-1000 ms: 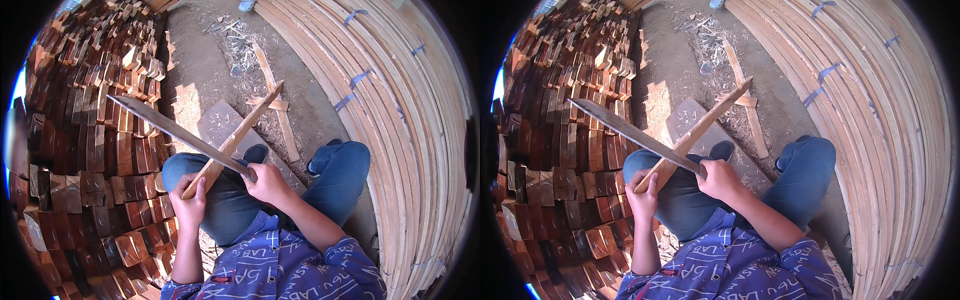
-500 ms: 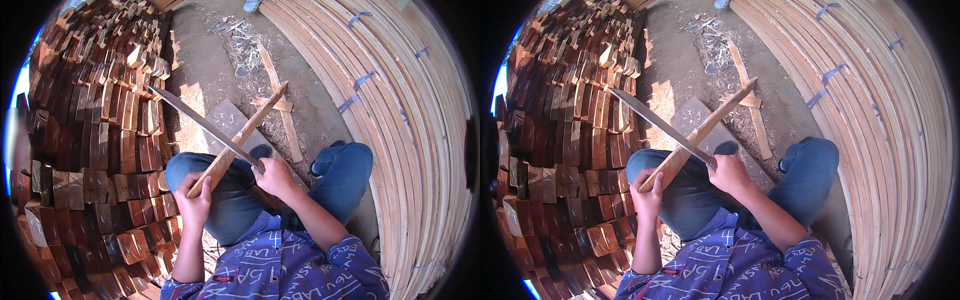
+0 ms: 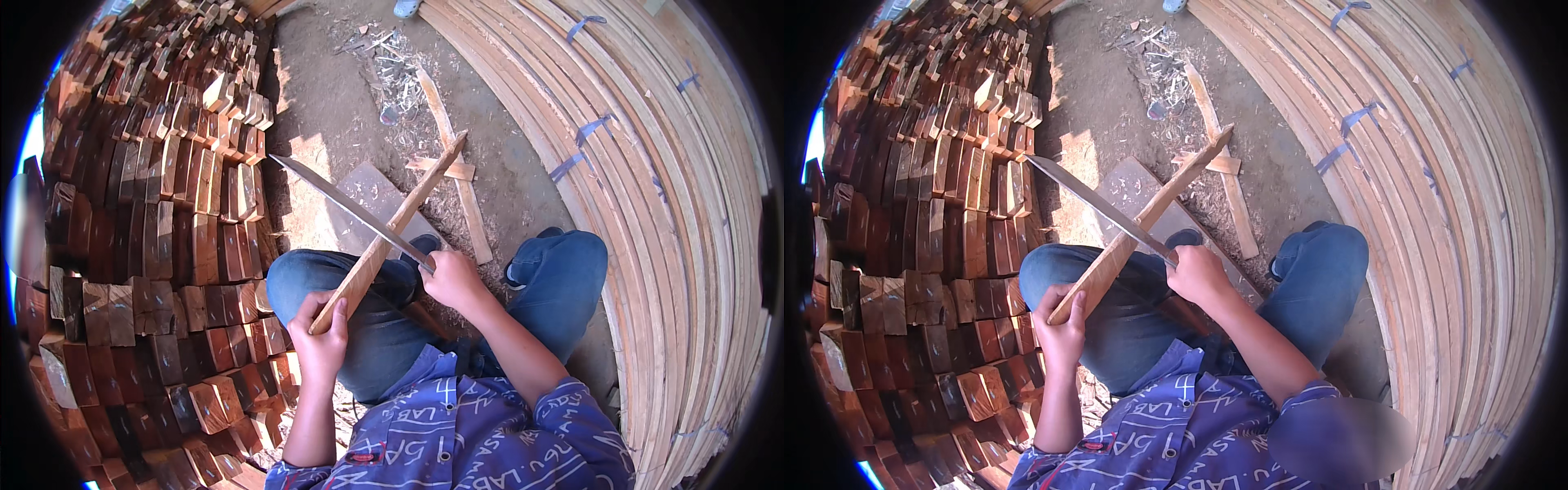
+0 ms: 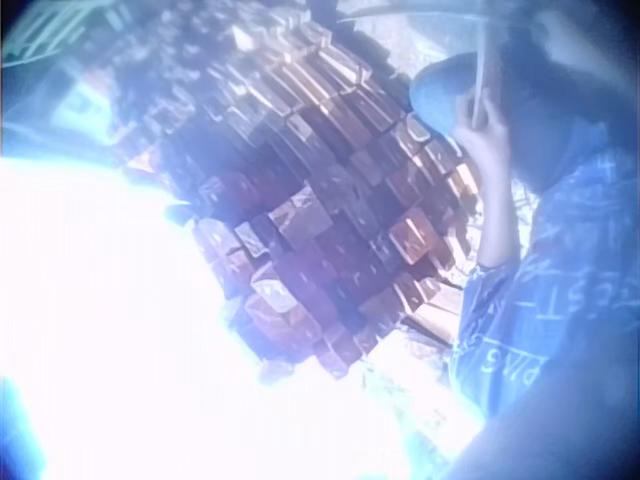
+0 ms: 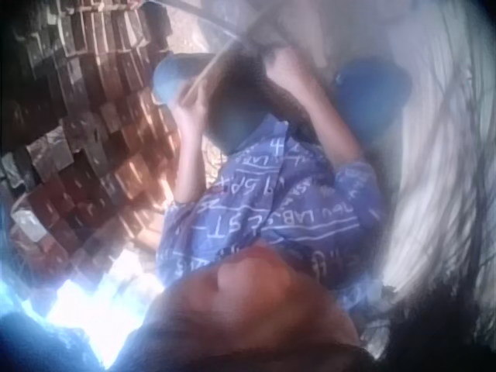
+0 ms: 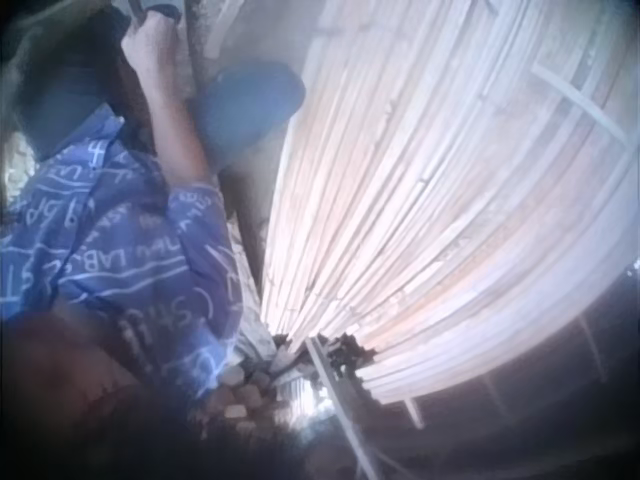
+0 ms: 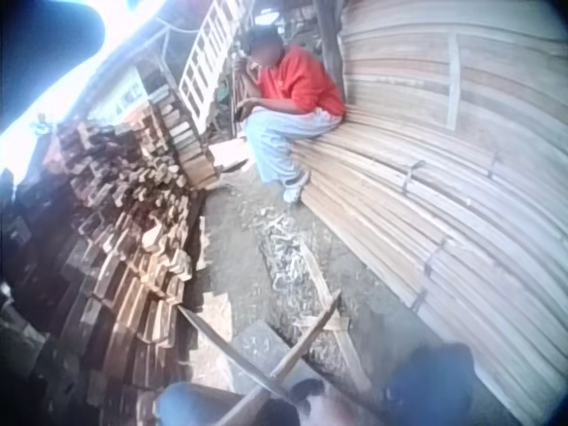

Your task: The person sits on the ground and uses a knife to shave and shape a small wooden stick. They repeatedly scrape the surface to remove thin layers of wood, occasionally rotating the stick to work on different sides.

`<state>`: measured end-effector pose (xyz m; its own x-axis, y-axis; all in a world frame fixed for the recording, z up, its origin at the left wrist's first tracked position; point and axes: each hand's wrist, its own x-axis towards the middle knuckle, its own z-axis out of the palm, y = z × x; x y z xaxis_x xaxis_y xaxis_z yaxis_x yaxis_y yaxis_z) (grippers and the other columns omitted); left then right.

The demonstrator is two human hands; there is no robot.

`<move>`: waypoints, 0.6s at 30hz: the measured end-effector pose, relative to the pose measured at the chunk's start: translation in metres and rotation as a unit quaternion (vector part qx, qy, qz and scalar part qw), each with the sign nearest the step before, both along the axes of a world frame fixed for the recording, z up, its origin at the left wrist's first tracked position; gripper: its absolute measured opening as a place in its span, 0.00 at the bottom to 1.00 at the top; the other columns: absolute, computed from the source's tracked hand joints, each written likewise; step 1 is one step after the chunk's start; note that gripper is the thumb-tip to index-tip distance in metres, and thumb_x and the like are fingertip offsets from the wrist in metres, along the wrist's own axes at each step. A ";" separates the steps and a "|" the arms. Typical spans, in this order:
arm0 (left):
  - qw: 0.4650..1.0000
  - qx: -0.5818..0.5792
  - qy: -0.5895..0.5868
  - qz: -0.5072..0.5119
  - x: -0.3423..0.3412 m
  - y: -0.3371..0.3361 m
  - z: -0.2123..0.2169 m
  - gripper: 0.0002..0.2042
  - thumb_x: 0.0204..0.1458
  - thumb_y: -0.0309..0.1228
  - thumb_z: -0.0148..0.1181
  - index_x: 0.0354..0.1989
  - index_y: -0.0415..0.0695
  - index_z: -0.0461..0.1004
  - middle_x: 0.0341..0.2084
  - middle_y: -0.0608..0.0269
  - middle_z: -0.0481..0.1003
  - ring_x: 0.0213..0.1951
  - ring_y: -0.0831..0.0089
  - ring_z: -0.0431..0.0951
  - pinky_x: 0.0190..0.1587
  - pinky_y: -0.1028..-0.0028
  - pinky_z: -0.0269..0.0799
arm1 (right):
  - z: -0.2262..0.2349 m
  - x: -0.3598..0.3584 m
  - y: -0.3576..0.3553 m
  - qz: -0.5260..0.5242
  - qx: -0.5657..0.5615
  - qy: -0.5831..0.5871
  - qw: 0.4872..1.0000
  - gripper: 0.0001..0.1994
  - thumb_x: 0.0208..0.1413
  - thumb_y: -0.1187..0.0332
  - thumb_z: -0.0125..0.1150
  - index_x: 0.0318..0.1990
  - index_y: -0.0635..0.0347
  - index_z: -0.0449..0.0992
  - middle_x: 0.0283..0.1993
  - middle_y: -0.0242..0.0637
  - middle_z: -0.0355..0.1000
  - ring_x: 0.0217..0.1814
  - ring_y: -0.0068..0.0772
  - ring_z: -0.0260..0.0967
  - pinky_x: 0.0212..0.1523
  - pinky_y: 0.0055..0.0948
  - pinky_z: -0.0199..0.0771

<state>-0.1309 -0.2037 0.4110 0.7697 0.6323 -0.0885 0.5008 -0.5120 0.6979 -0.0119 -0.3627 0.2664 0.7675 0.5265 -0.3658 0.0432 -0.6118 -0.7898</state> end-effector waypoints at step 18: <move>1.000 0.006 -0.021 0.002 0.008 0.007 -0.002 0.03 0.54 0.22 0.63 0.32 0.35 0.77 0.23 0.59 0.78 0.28 0.80 0.75 0.34 0.78 0.71 | 0.023 -0.010 0.001 -0.017 0.057 -0.004 0.998 0.08 0.49 0.67 0.62 0.29 0.64 0.78 0.28 0.54 0.75 0.35 0.60 0.75 0.39 0.49 0.75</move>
<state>-0.1229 -0.1963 0.4093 0.7705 0.6356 -0.0482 0.4722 -0.5184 0.7129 -0.0221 -0.3613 0.2898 0.7887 0.5376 -0.2983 0.0304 -0.5187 -0.8544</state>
